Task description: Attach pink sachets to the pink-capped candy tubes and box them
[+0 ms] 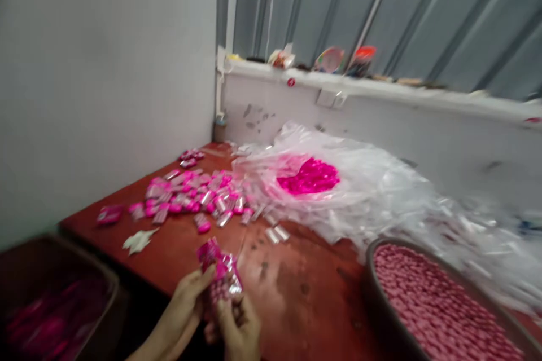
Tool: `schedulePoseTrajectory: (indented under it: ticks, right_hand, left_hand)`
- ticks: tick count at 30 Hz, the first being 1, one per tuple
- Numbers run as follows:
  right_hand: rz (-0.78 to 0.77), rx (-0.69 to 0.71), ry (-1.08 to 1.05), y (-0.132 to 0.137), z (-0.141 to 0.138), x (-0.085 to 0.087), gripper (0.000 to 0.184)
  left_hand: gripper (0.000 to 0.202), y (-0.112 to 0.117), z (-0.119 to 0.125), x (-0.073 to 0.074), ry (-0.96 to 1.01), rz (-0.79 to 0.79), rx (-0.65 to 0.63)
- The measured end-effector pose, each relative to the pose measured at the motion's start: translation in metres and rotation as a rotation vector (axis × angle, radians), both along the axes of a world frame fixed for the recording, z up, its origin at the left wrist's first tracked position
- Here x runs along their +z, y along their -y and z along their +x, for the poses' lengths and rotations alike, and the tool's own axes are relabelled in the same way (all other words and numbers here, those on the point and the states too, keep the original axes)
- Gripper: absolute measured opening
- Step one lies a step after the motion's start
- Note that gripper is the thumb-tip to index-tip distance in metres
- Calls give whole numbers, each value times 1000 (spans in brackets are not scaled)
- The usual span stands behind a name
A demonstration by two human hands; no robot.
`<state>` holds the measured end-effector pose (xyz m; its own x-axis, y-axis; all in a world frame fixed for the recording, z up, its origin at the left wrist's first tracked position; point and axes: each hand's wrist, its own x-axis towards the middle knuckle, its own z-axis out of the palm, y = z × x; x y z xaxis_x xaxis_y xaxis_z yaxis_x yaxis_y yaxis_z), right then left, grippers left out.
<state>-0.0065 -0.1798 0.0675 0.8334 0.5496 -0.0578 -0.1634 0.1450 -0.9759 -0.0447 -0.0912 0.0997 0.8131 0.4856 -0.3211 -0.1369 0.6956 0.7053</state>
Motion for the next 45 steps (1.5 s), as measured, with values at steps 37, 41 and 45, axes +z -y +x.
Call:
schedulePoseTrajectory:
  ticks: [37,41,45]
  right_hand:
    - [-1408,102,1022,64,87,-26,32]
    - [-1524,116,949,60,96,-11,29]
    - [-1445,37,922,50,103,4,36]
  left_hand:
    - [12,-27,22,-38,-124,-73,112]
    - [9,-28,18,-31,-169,-112,138]
    - [10,-28,19,-29,-226,-118,183]
